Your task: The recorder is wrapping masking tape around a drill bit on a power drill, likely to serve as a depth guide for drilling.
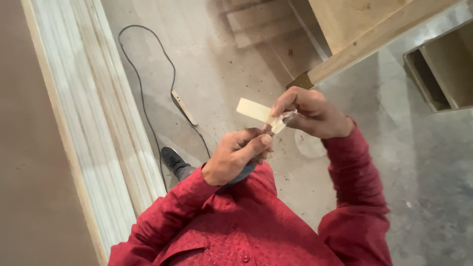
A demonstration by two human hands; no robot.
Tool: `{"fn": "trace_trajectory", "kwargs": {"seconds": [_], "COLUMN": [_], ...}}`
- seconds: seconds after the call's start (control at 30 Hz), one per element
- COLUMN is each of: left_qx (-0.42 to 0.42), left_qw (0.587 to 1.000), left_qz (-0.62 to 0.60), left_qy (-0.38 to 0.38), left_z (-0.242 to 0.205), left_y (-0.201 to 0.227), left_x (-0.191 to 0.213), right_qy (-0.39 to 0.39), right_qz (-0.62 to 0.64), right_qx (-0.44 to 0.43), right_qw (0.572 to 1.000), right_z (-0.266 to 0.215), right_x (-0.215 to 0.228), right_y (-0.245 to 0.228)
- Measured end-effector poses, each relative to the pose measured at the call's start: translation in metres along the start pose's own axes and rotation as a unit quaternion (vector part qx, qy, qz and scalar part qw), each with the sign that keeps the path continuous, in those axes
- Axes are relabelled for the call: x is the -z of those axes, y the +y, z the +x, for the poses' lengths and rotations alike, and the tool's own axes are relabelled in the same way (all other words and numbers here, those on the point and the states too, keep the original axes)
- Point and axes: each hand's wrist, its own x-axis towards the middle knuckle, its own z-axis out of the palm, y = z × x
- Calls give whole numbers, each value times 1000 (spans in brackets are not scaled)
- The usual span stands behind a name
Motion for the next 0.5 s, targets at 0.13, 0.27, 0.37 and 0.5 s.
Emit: {"fn": "trace_trajectory", "kwargs": {"seconds": [0.13, 0.27, 0.37, 0.5], "left_qx": [5, 5, 4, 30], "left_qw": [999, 998, 996, 998], "left_qz": [38, 65, 85, 44], "left_qy": [5, 1, -5, -26], "left_z": [-2, -2, -1, 0], "left_y": [-2, -2, -2, -3], "left_x": [-3, -6, -8, -11], "right_qy": [-41, -142, -238, -297], "right_qz": [153, 0, 33, 85], "right_qx": [-105, -51, -70, -257], "right_qw": [982, 989, 968, 916], "right_z": [16, 33, 41, 45], "right_x": [9, 25, 37, 48], "right_y": [-24, -32, -26, -33]}}
